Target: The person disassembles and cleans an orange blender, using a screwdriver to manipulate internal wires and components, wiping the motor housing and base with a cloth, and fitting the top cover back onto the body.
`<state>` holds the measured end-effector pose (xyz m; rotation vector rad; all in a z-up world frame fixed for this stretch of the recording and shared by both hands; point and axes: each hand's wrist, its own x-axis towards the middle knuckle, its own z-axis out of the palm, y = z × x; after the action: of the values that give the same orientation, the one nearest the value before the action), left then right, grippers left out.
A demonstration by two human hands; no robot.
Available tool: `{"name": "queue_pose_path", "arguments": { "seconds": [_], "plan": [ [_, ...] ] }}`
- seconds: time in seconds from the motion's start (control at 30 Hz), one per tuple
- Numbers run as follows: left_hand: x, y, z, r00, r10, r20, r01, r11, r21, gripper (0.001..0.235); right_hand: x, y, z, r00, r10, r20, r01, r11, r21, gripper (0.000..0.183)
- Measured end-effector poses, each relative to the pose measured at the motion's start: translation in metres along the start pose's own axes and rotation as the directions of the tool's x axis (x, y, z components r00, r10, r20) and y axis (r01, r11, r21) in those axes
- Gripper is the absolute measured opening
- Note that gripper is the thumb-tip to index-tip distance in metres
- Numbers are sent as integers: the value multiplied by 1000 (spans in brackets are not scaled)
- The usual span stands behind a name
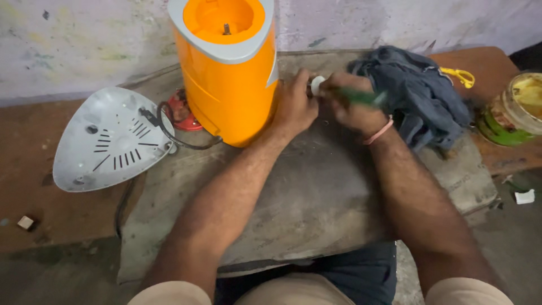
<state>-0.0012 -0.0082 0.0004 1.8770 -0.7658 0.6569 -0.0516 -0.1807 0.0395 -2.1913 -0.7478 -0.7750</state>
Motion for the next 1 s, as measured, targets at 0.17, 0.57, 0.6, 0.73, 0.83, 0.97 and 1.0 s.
{"name": "queue_pose_path", "arguments": {
  "seconds": [0.17, 0.57, 0.6, 0.73, 0.83, 0.97, 1.0],
  "plan": [
    [-7, 3, 7, 996, 18, -88, -25, 996, -85, 40, 5, 18, 18, 678, 727, 109, -497, 343, 797, 12],
    [-6, -13, 16, 986, -161, -38, 157, 984, -84, 35, 1, 10, 21, 961, 247, -122, -200, 930, 307, 8],
    [-7, -13, 18, 988, -141, -62, 135, 986, -103, 39, 3, 12, 25, 879, 467, -98, -338, 755, 562, 10],
    [-10, -18, 28, 975, -221, 7, 218, 952, -213, 41, 0, 28, 21, 757, 649, 74, -417, 393, 820, 13],
    [-6, -29, 28, 954, -274, 125, 293, 748, -596, 39, -5, 33, 24, 870, 491, -33, -318, 613, 723, 14],
    [-13, -41, 23, 878, -423, 223, 464, 643, -609, 16, -10, 30, 21, 932, 359, -44, -295, 824, 484, 6],
    [-14, -43, 24, 846, -449, 287, 504, 502, -703, 17, -10, 28, 19, 953, 300, -40, -257, 872, 416, 5]
  ]
}}
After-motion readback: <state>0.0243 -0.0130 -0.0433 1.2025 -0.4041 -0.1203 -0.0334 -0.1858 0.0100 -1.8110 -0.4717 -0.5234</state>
